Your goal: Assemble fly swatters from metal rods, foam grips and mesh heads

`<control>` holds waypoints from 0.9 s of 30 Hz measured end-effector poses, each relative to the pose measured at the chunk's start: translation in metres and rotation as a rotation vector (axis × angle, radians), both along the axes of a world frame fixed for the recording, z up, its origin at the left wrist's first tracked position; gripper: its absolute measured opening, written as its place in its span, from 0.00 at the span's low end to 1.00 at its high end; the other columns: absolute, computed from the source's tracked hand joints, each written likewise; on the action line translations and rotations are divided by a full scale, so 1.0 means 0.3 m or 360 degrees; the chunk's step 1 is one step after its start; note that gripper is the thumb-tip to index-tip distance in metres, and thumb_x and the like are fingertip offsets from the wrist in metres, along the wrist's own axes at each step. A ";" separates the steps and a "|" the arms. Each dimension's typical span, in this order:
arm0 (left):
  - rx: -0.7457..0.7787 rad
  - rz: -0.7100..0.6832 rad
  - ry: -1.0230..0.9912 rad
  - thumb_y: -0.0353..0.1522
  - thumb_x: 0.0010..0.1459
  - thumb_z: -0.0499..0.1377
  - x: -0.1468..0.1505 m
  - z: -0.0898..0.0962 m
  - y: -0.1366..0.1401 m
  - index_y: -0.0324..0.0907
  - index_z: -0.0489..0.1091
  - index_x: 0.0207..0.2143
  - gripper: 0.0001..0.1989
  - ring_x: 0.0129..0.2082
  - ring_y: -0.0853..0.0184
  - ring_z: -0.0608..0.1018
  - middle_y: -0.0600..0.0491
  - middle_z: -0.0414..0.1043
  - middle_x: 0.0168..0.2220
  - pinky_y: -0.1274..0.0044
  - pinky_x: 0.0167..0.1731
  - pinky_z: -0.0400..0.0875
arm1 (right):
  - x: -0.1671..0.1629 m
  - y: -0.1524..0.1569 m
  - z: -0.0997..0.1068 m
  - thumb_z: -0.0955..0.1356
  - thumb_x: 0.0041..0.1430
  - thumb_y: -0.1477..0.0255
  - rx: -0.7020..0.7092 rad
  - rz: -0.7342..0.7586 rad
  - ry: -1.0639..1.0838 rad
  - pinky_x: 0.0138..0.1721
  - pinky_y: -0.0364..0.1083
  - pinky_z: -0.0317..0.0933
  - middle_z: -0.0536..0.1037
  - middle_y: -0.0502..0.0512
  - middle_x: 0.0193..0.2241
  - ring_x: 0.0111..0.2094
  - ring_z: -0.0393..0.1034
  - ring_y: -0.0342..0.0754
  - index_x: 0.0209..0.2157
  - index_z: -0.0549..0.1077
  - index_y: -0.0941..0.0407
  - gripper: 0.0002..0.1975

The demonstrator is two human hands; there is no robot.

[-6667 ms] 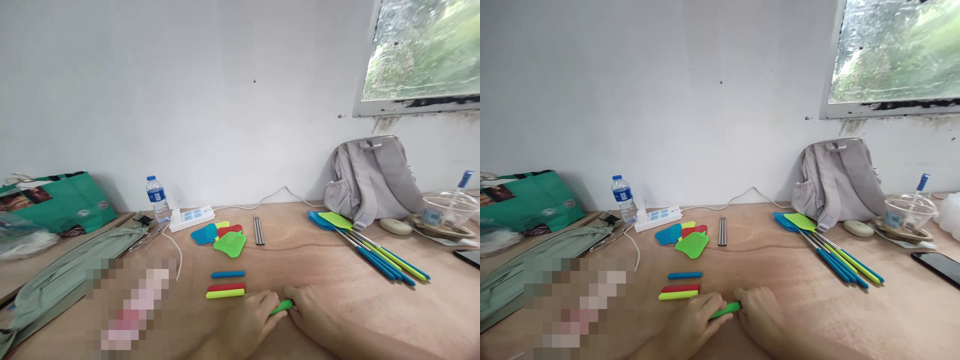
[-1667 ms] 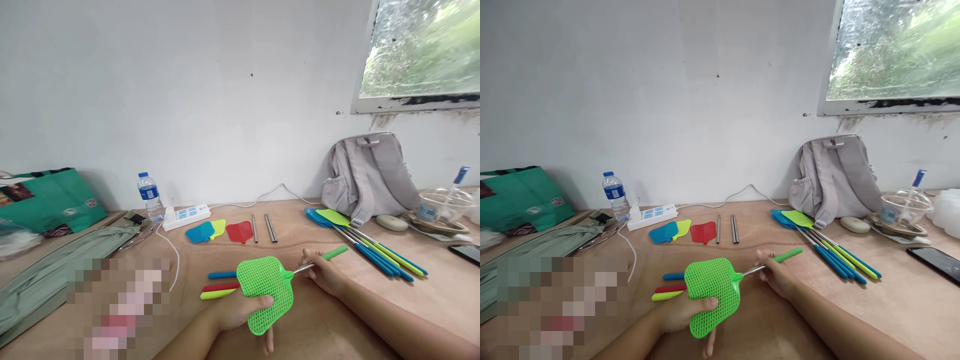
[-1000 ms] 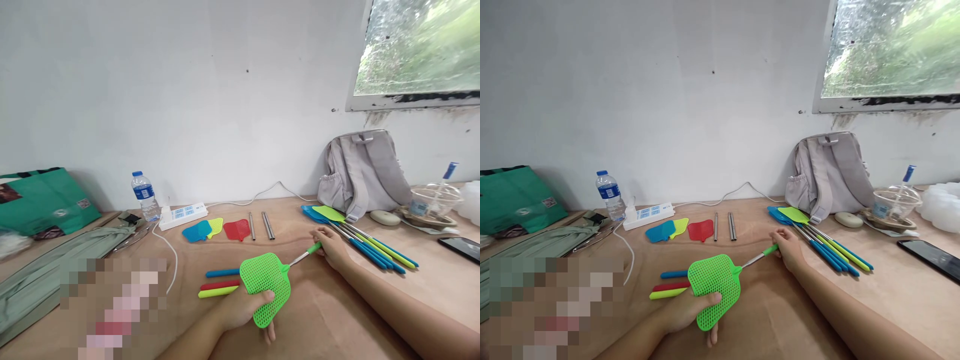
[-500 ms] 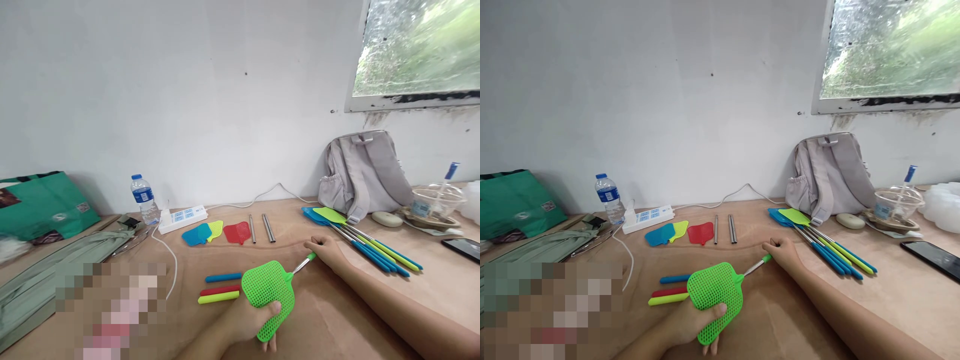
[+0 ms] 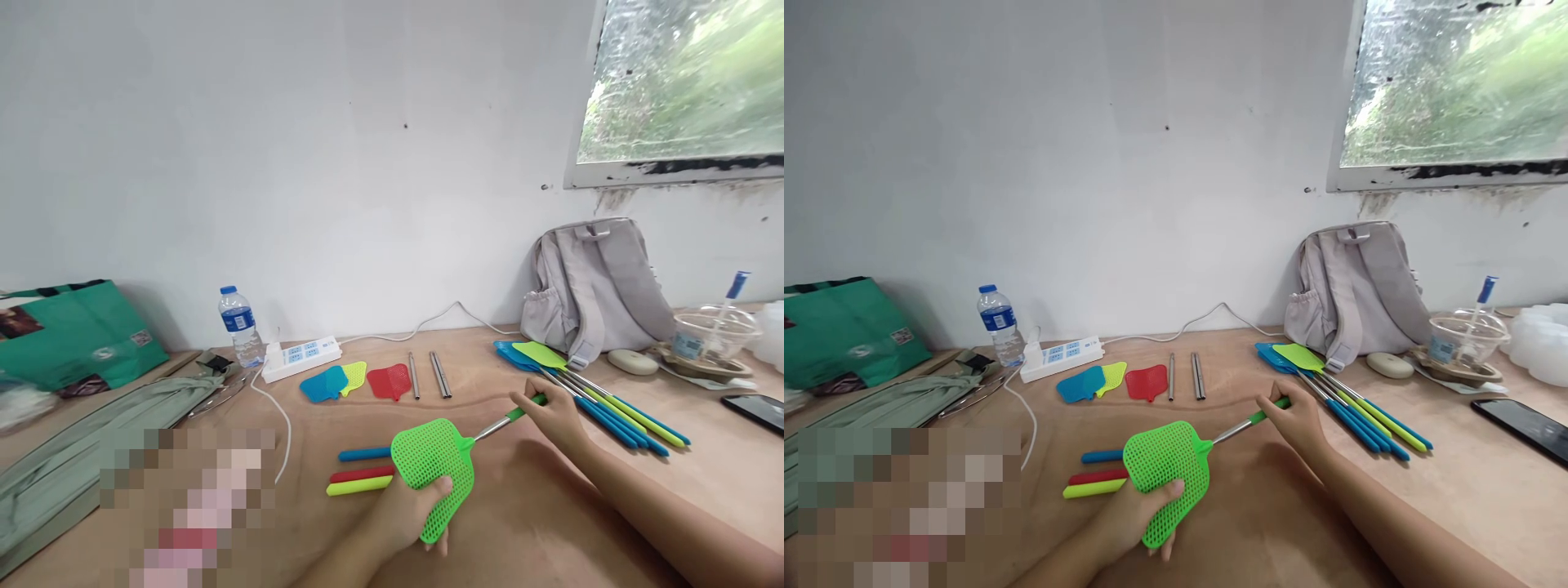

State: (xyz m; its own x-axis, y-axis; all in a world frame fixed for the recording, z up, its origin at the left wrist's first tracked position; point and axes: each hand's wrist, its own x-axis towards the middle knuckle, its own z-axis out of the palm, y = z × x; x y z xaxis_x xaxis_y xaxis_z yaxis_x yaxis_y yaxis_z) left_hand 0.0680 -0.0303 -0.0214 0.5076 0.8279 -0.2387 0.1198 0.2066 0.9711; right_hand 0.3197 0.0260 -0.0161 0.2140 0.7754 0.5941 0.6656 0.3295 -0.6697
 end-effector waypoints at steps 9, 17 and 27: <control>-0.0407 0.0088 -0.0479 0.40 0.44 0.55 -0.034 0.012 0.038 0.38 0.59 0.35 0.18 0.09 0.74 0.66 0.54 0.69 0.23 0.82 0.07 0.49 | 0.143 -0.087 0.128 0.69 0.41 0.62 -0.0052 0.0584 -0.0736 0.22 0.42 0.53 0.66 0.50 0.16 0.19 0.57 0.43 0.17 0.67 0.54 0.11; -0.0378 0.0081 -0.0761 0.45 0.49 0.47 -0.049 0.027 0.036 0.38 0.60 0.26 0.18 0.12 0.71 0.68 0.55 0.64 0.17 0.81 0.10 0.53 | 0.037 -0.134 0.112 0.63 0.44 0.75 -0.0201 0.0946 -0.1171 0.24 0.40 0.53 0.73 0.49 0.19 0.21 0.63 0.41 0.31 0.75 0.50 0.12; 0.1365 0.0875 0.0383 0.39 0.50 0.53 -0.335 0.077 0.064 0.41 0.59 0.17 0.15 0.20 0.72 0.62 0.58 0.57 0.17 0.80 0.24 0.57 | 0.298 -0.014 0.092 0.65 0.45 0.63 -0.0320 -0.0318 -0.0983 0.24 0.43 0.56 0.76 0.55 0.23 0.23 0.69 0.48 0.29 0.75 0.52 0.11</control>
State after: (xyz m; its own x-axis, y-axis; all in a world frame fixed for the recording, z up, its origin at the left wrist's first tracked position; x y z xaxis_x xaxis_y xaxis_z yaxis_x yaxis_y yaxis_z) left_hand -0.0325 -0.0111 0.0015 0.0270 0.8696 0.4931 0.4274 -0.4559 0.7807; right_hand 0.4091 0.0219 0.0114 0.0322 0.8644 0.5017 0.9807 0.0694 -0.1826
